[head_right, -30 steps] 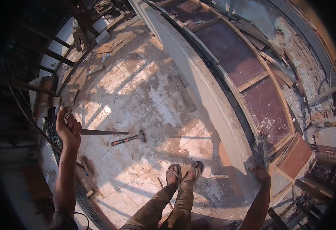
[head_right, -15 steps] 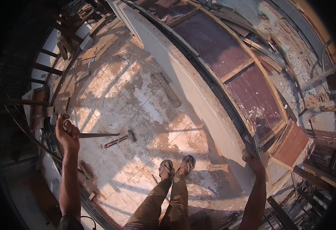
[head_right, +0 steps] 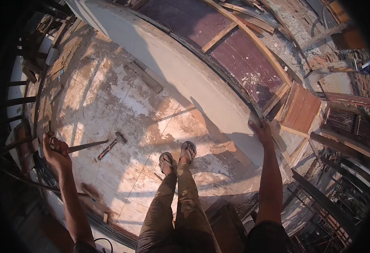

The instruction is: The person uses a pry bar to detach wooden forms from a concrete structure, prying pieces apart and moving the loosened lumber to the side.

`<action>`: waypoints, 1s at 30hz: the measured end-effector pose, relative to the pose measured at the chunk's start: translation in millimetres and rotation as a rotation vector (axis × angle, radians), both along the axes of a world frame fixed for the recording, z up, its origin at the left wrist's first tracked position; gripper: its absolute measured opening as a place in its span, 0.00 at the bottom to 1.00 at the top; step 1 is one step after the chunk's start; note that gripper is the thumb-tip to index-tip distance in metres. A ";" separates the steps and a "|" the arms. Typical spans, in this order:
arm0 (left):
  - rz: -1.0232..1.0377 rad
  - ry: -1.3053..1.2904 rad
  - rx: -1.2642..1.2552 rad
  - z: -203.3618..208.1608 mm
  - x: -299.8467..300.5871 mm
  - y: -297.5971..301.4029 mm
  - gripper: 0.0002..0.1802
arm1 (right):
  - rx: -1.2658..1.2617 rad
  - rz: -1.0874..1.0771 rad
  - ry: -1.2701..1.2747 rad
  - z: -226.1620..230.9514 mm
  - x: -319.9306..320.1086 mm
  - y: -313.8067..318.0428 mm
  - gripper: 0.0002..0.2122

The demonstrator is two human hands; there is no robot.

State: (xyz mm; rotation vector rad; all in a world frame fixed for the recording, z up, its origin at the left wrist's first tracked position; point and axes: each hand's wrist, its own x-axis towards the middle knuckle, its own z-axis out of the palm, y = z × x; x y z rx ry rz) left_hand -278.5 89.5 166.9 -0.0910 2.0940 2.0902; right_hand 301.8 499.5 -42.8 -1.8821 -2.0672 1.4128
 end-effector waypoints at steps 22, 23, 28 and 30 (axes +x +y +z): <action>-0.195 -0.031 -0.049 -13.2 41.8 30.5 0.23 | 0.700 0.077 -0.315 6.3 5.0 -65.6 0.38; -0.199 -0.015 -0.084 -13.7 46.2 34.7 0.23 | 0.747 0.091 -0.331 5.5 1.9 -70.7 0.38; -0.206 0.025 -0.152 -16.4 52.4 35.4 0.23 | 0.791 0.084 -0.342 -2.2 -10.6 -79.4 0.37; -0.177 0.040 -0.185 -16.6 52.6 27.5 0.23 | 0.764 0.097 -0.407 -9.7 -26.2 -79.3 0.37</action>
